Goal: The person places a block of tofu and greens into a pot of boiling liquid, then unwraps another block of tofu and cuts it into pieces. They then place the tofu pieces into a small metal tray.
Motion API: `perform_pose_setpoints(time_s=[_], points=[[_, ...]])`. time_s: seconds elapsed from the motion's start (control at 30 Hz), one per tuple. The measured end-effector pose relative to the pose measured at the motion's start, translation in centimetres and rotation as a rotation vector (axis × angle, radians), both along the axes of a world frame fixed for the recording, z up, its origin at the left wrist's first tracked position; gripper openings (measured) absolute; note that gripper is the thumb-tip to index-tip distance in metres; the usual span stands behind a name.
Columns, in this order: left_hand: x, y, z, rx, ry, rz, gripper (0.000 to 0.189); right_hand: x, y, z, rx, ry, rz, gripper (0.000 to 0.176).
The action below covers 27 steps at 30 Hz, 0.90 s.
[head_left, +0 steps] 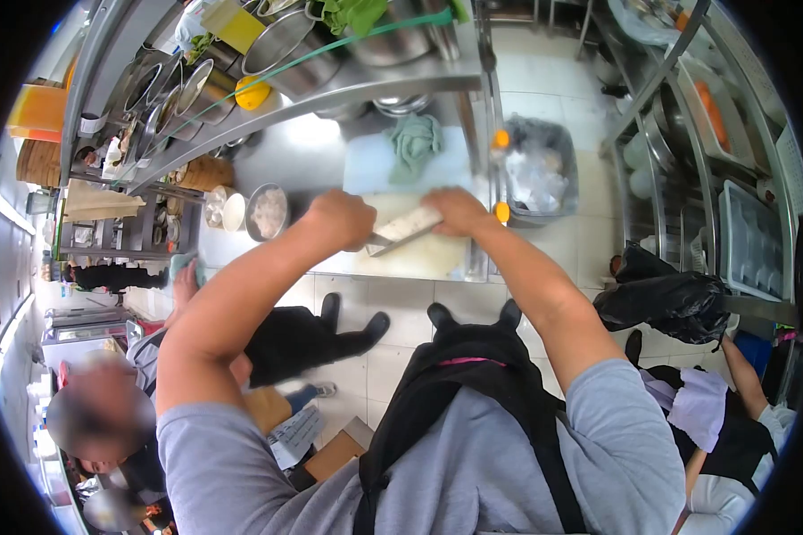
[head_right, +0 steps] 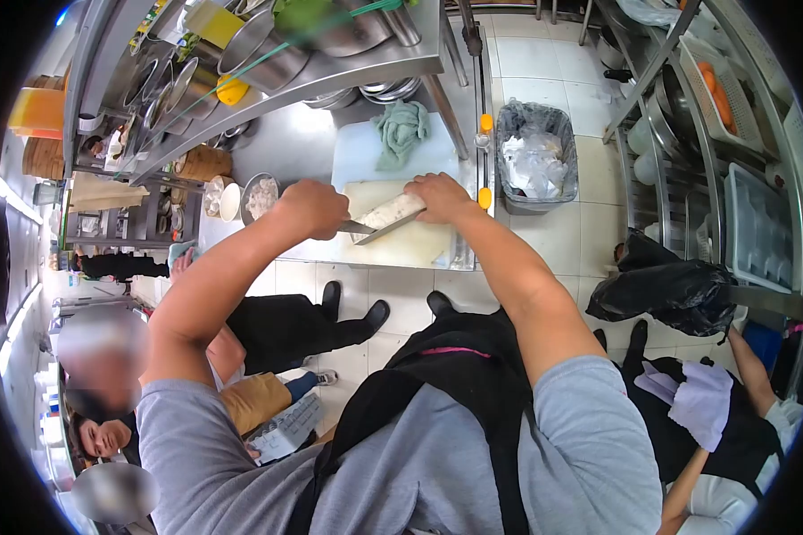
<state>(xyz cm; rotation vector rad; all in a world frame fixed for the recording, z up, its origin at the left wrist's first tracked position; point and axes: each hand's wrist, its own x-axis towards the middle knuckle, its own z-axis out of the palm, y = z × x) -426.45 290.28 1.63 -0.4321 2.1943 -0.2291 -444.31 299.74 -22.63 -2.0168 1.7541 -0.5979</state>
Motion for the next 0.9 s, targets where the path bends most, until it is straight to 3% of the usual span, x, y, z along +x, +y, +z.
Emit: perform_pose_setpoints(time_s=[0.2,0.3,0.43,0.5,0.53,0.6,0.7,0.8,0.83,0.9], points=[[3.3,-0.6,0.4,-0.026,-0.072,-0.072,0.023,0.1,-0.1,-0.3,-0.039,-0.027,-0.029,0.057],[4.9,0.8,1.9,-0.072,0.041,-0.150,0.018,0.1,0.1,0.8,0.033,0.000,-0.045,0.057],[8.1,2.4,8.0,-0.181,0.173,0.012,0.037,1.7,1.0,0.8,-0.003,0.040,-0.087,0.054],[9.5,3.1,11.4,-0.208,0.271,0.140,0.050,3.4,2.9,1.8,-0.001,0.111,-0.275,0.056],[10.7,3.1,11.6,-0.235,0.314,0.193,0.046,4.5,3.9,1.7,0.049,0.077,-0.335,0.058],[13.5,3.1,11.3,-0.263,0.372,0.261,0.041,8.5,5.1,0.2,0.174,-0.053,-0.551,0.066],[16.7,3.8,8.1,-0.186,0.582,0.433,0.041,13.5,7.1,1.9,0.178,-0.187,-0.612,0.080],[18.4,5.3,5.7,-0.133,0.669,0.669,0.039,13.7,6.9,3.5,0.333,-0.278,-0.258,0.091],[19.0,5.7,5.1,-0.110,0.683,0.711,0.039,12.2,5.9,3.4,0.334,-0.266,-0.254,0.091],[20.5,5.9,3.3,-0.079,0.698,0.762,0.039,8.9,2.9,3.3,0.119,0.020,-0.200,0.091]])
